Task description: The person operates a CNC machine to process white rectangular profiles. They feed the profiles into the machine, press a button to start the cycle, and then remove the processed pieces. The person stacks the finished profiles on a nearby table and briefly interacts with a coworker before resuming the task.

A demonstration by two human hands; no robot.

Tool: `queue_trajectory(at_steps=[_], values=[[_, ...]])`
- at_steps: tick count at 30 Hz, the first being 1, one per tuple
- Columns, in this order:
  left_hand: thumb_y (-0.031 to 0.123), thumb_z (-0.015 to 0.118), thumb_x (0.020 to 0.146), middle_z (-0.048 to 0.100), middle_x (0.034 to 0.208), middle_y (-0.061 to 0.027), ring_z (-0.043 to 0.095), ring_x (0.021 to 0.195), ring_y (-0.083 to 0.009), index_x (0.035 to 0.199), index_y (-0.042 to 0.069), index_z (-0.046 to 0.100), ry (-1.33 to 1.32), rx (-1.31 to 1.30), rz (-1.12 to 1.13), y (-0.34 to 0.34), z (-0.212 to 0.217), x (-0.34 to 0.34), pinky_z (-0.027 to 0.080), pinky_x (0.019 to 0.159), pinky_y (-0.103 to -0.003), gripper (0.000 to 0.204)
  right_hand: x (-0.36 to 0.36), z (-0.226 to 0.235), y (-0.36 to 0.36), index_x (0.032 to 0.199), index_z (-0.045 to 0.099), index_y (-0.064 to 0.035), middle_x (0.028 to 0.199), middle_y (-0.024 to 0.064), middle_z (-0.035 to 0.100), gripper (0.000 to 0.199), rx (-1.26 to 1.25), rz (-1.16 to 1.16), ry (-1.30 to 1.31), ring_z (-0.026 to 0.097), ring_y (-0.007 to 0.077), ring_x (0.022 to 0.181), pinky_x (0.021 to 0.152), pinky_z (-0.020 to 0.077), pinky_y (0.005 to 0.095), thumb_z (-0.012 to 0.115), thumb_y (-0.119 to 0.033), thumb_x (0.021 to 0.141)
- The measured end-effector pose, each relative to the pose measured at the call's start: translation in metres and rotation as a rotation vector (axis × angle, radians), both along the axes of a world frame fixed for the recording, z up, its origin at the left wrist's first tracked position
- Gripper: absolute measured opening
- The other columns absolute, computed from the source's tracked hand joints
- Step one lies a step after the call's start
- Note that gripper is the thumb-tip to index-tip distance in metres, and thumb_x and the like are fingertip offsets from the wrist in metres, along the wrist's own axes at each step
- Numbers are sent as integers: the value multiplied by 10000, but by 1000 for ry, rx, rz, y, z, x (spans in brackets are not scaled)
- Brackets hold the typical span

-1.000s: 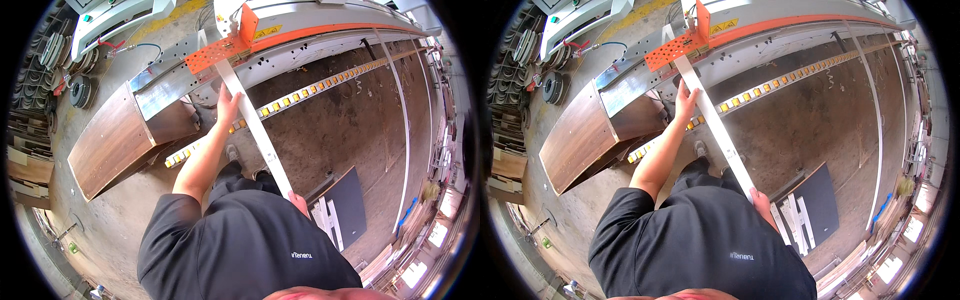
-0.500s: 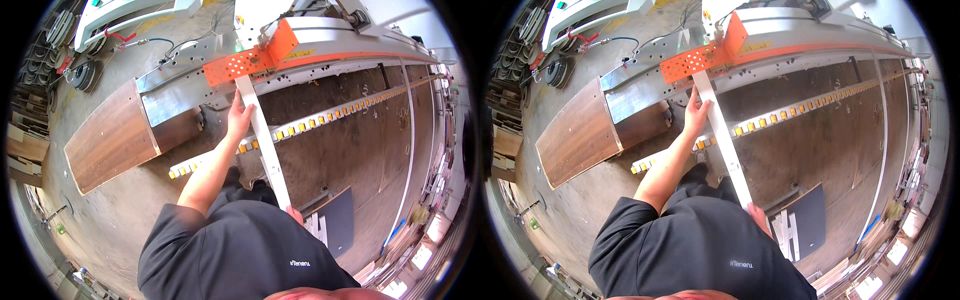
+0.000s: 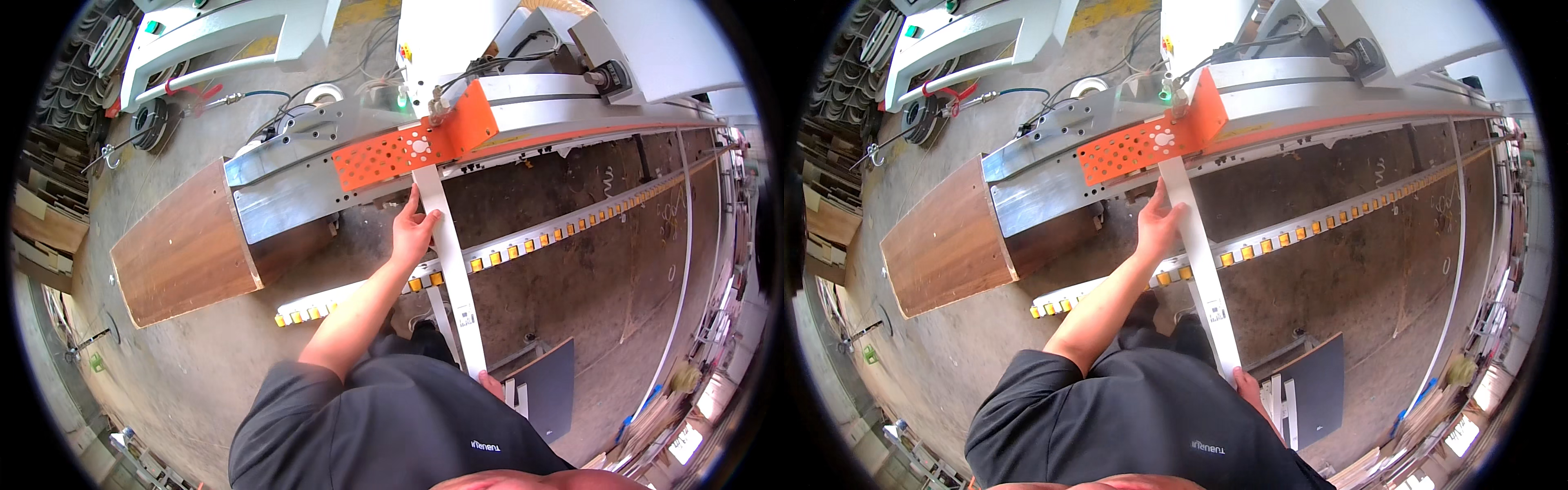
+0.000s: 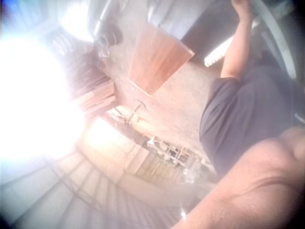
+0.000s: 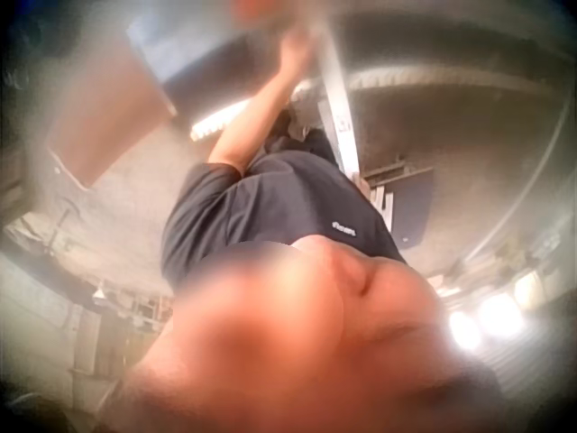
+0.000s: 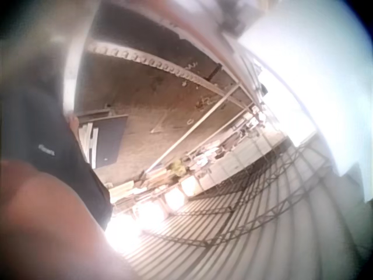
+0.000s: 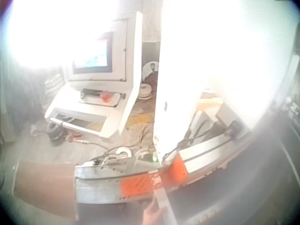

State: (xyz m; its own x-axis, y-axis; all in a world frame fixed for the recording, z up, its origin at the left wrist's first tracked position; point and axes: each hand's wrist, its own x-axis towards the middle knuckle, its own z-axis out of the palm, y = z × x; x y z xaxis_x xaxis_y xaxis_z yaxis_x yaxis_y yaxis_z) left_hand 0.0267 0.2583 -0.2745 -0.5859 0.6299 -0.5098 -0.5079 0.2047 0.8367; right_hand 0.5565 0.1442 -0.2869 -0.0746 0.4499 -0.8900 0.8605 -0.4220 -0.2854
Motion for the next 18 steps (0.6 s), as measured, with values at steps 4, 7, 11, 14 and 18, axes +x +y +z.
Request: queue_trajectory(at_steps=[4,7,11,14,18], values=[[140,704,1003,734,808,-12,629,632,-66,1714,111,275,-33,-33,-6,26,19,11,528,547,-257,831,3,11,28,1243,726,73,1141,221,767,624,82,-35,14,681,237,1080,969,513,388,560,-511,1100],[126,711,997,710,792,-6,602,604,-67,1710,109,289,-2,15,-20,49,-3,25,523,526,-263,829,-12,28,47,1283,710,97,1214,208,766,660,119,-226,17,676,225,1149,1019,509,385,590,-523,1090],[109,732,984,681,776,-12,605,593,-90,1708,108,294,88,49,-9,85,-2,43,543,513,-297,846,38,1,81,1326,707,82,1300,177,751,615,130,-214,69,671,220,1215,1070,498,364,615,-480,1094],[103,713,1000,688,770,-42,621,578,-105,1715,149,284,33,71,4,115,-14,61,530,470,-319,835,36,12,109,1333,710,65,1332,172,746,616,166,-203,5,668,215,1252,1094,488,353,636,-492,1080],[112,704,997,706,814,-62,615,589,-120,1706,123,313,153,6,-124,144,-7,75,530,500,-337,810,19,16,121,1322,694,-68,1296,177,728,498,735,94,-252,645,402,1252,1086,488,470,694,-460,1014]])
